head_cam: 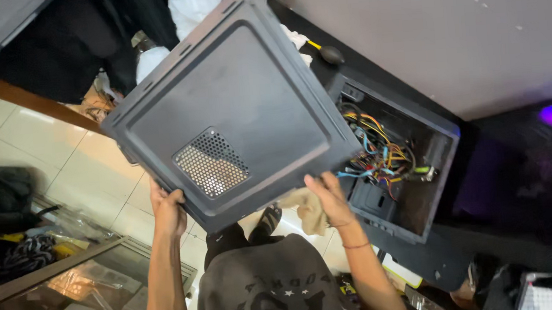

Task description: The person cleans the exterior and interior of a computer case using a cloth. They wipe the top and side panels, remove the side panel to clean the internal frame, and then reattach the panel.

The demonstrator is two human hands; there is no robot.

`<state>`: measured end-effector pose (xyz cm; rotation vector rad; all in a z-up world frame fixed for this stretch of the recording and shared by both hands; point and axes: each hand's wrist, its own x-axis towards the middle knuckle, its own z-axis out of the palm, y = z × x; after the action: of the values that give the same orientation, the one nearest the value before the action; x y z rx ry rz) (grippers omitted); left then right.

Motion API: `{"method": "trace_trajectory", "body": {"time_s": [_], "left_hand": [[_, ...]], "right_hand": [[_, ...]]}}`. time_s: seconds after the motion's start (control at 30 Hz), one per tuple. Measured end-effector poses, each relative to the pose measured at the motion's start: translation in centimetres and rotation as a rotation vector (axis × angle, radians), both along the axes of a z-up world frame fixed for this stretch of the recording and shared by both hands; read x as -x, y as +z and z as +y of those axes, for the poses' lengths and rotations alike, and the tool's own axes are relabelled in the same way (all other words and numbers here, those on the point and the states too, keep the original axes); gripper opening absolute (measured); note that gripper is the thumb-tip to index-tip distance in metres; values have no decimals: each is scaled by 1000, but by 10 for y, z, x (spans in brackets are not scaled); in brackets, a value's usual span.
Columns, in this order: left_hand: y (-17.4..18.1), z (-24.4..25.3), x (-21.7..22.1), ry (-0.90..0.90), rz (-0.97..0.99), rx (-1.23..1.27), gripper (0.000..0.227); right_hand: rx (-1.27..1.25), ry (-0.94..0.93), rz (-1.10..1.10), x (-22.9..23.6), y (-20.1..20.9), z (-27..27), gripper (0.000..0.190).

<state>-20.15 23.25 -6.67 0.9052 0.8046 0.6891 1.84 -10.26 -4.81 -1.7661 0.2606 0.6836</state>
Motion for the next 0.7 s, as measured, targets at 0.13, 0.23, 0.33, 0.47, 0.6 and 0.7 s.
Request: {"method": "trace_trajectory", "body": {"time_s": [0.13,0.23,0.33,0.47,0.6,0.7], "left_hand": [[2,-2,-9,-187,-65,102,80],[15,-12,-16,-324,-90,168,76],[22,-22,-22,-434,-63,124,74],[27,-39,-23,-558,-44,89,81],[36,-49,-20,-641,-112,1,84],[111,-59,-15,-657,-172,-34,90]], "right_hand": [[-218,-38,-83,0,9,-105,98],[-532,-52,-200,14,52,-137,110],[-491,96,-514,28,119,-147,117],[-748,-42,-329,59,108,-197,74],[-388,-68,-305,102,100,-237,47],[-164,166,-383,106,149,-227,27]]}}
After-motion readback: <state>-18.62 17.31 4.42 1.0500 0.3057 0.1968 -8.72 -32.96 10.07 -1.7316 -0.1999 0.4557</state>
